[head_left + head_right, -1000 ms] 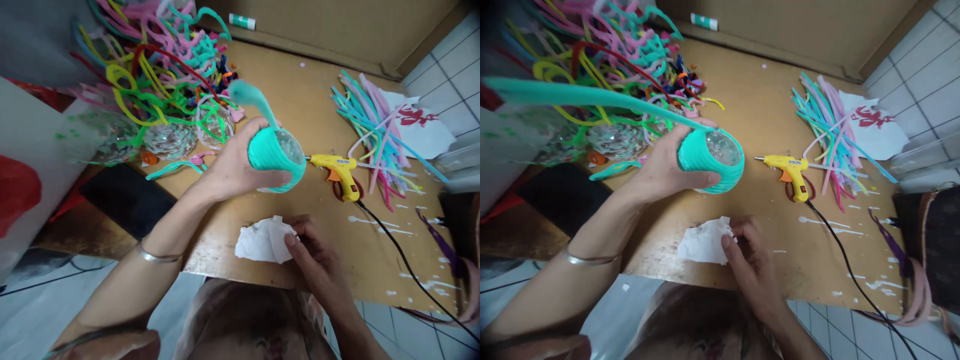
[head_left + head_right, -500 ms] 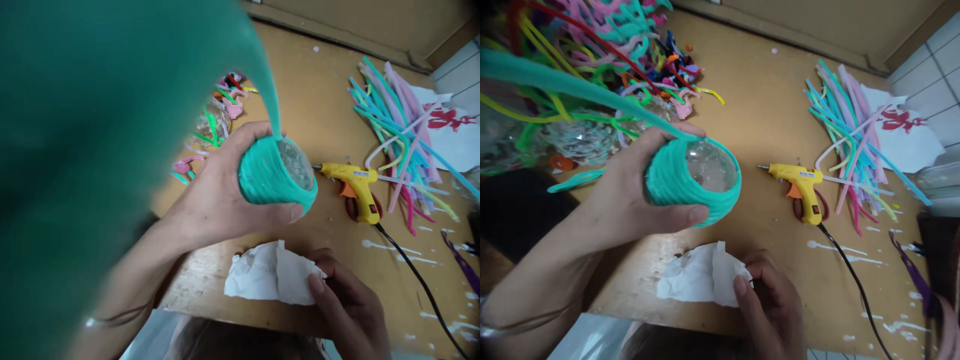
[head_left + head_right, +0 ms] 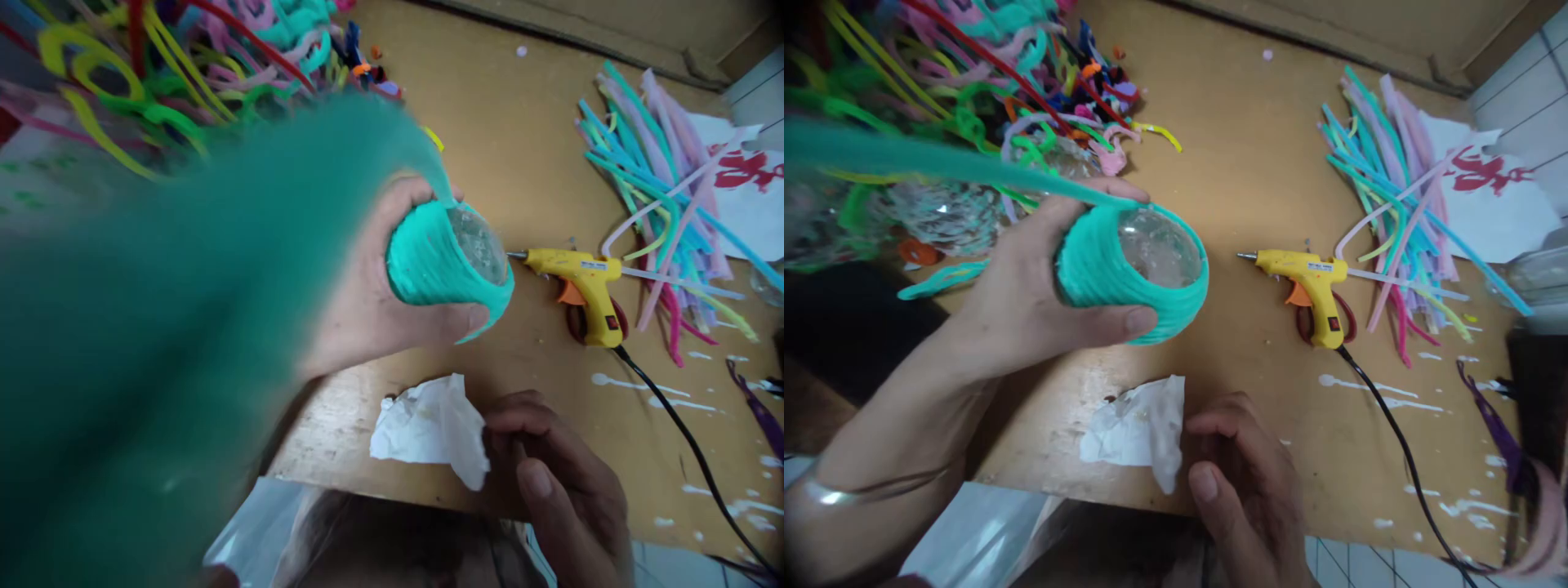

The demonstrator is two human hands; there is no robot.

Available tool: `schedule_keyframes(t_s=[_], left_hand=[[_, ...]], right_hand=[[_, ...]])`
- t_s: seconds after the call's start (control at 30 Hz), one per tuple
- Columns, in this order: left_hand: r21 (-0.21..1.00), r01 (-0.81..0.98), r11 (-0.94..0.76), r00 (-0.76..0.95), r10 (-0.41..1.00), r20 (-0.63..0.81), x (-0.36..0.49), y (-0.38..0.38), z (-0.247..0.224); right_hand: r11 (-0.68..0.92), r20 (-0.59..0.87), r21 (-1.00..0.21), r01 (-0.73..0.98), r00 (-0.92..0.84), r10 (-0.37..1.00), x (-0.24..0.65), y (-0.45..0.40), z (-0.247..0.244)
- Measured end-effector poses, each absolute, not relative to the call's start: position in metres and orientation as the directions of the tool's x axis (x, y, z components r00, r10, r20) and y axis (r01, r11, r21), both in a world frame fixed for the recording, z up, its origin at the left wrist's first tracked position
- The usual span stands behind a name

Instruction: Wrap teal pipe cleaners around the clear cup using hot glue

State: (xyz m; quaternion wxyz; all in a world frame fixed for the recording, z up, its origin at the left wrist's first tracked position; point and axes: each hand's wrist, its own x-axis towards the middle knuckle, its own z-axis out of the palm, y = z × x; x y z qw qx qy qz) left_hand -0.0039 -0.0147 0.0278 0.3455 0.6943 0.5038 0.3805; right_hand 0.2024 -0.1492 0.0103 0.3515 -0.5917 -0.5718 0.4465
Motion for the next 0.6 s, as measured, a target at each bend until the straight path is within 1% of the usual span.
schedule_keyframes(t_s=[0.1, 0.17, 0.23, 0.3, 0.33, 0.4, 0.47, 0.6], left_hand=[[0.881, 0.398, -0.255, 0.208, 0.961, 0.184, -0.001, -0.013, 0.023], [0.895, 0.35, -0.276, 0.222, 0.953, 0.207, 0.002, -0.012, 0.019], [0.915, 0.319, -0.248, 0.21, 0.96, 0.187, 0.005, -0.012, 0.017], [0.911, 0.319, -0.26, 0.222, 0.955, 0.195, 0.008, -0.011, 0.015], [0.91, 0.319, -0.266, 0.228, 0.953, 0.199, 0.009, -0.011, 0.014], [0.903, 0.324, -0.281, 0.223, 0.951, 0.216, 0.01, -0.011, 0.013], [0.894, 0.335, -0.296, 0.23, 0.946, 0.226, 0.01, -0.01, 0.011], [0.892, 0.325, -0.313, 0.213, 0.944, 0.254, 0.011, -0.008, 0.007]], right_hand=[[0.072, -0.023, -0.879, 0.471, -0.193, 0.981, 0.199, -0.156, 0.011], [0.19, 0.047, -0.809, 0.556, -0.26, 0.964, 0.197, -0.16, 0.006], [0.328, 0.159, -0.688, 0.648, -0.306, 0.939, 0.195, -0.163, -0.002], [0.463, 0.281, -0.495, 0.735, -0.369, 0.886, 0.192, -0.165, -0.01], [0.494, 0.297, -0.402, 0.771, -0.4, 0.867, 0.19, -0.166, -0.014], [0.515, 0.278, -0.27, 0.813, -0.446, 0.851, 0.184, -0.168, -0.021], [0.512, 0.258, -0.2, 0.835, -0.46, 0.85, 0.176, -0.169, -0.025], [0.49, 0.3, -0.101, 0.866, -0.443, 0.845, 0.164, -0.171, -0.032]])
